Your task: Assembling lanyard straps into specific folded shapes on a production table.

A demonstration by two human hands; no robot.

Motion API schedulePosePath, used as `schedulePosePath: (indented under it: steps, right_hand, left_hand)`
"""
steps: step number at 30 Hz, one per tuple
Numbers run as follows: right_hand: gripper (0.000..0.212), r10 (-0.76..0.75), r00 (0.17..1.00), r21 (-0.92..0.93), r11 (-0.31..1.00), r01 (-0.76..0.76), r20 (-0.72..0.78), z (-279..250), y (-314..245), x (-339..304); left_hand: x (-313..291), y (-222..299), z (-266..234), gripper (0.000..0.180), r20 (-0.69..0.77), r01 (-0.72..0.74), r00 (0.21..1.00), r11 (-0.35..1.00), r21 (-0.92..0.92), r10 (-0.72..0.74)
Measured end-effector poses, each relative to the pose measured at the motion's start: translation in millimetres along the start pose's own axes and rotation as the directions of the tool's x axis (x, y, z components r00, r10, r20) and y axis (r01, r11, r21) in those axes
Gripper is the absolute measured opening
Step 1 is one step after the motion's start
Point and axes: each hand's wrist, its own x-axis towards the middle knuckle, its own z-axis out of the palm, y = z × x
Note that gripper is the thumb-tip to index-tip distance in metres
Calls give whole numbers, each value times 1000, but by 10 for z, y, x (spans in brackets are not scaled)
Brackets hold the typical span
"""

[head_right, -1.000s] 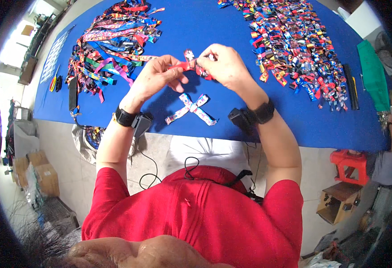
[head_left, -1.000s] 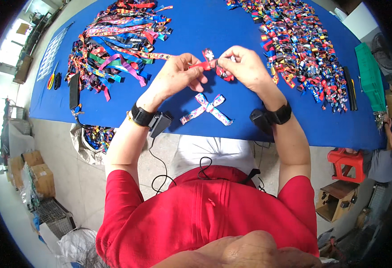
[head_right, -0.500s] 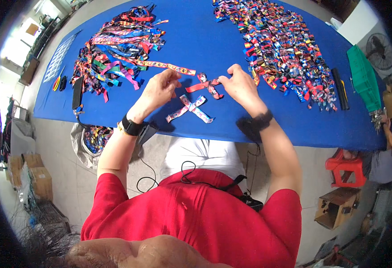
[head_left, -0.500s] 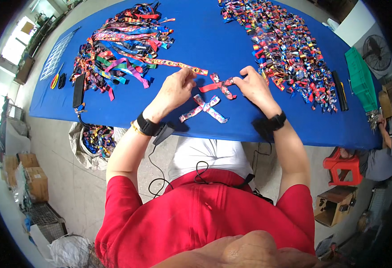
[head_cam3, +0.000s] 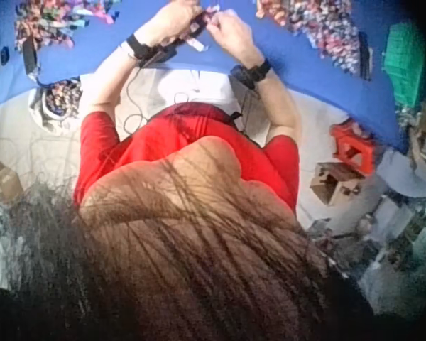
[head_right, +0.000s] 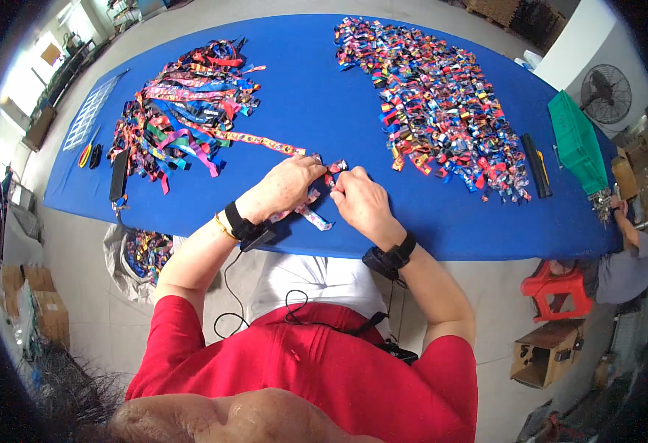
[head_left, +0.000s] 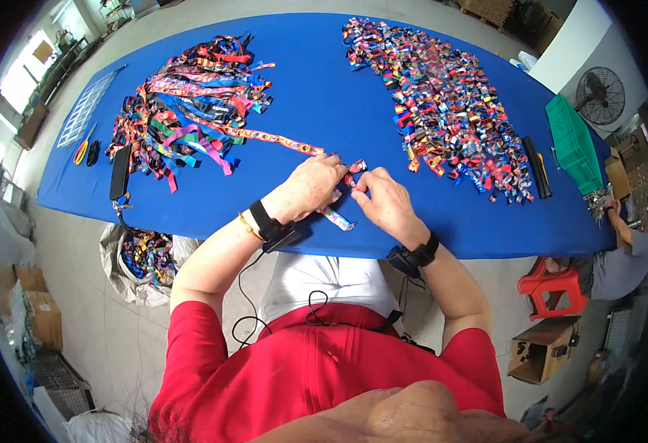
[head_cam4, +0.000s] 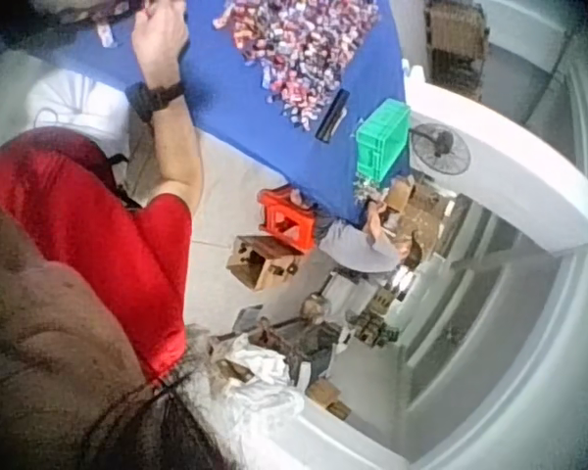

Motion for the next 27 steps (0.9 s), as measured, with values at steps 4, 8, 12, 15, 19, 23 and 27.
schedulePosePath:
  steps: [4, 8, 12, 15, 19, 23, 27]
  right_hand:
    - [23, 110, 988, 81, 990, -119, 108, -76, -68, 51]
    - [25, 200, 962, 96, 971, -220, 184, -103, -80, 68]
    - [28, 187, 976, 28, 981, -191, 116, -83, -30, 35]
    - [38, 97, 995, 19, 995, -97, 7, -92, -59, 15]
    - [48, -40, 999, -31, 999, 40, 12, -71, -147, -15]
    - [49, 3, 989, -128, 992, 16, 150, -8, -140, 38]
    - [46, 11, 983, -201, 979, 27, 185, -11, -124, 68]
  left_hand:
    - [-18, -12, 102, 45, -11, 17, 1000, 999, -39, -17]
    - [1, 8, 95, 41, 0, 24, 1000, 999, -34, -24]
    - [0, 10, 117, 39, -2, 9, 1000, 1000, -4, -9]
    - [-4, 11, 108, 37, -24, -11, 1000, 1000, -9, 11]
    - [36, 32, 50, 48, 108, 53, 993, 998, -23, -50]
    - [62, 44, 22, 47, 162, 77, 984, 997, -21, -73]
    - [48, 40, 18, 48, 115, 69, 992, 995, -67, -61]
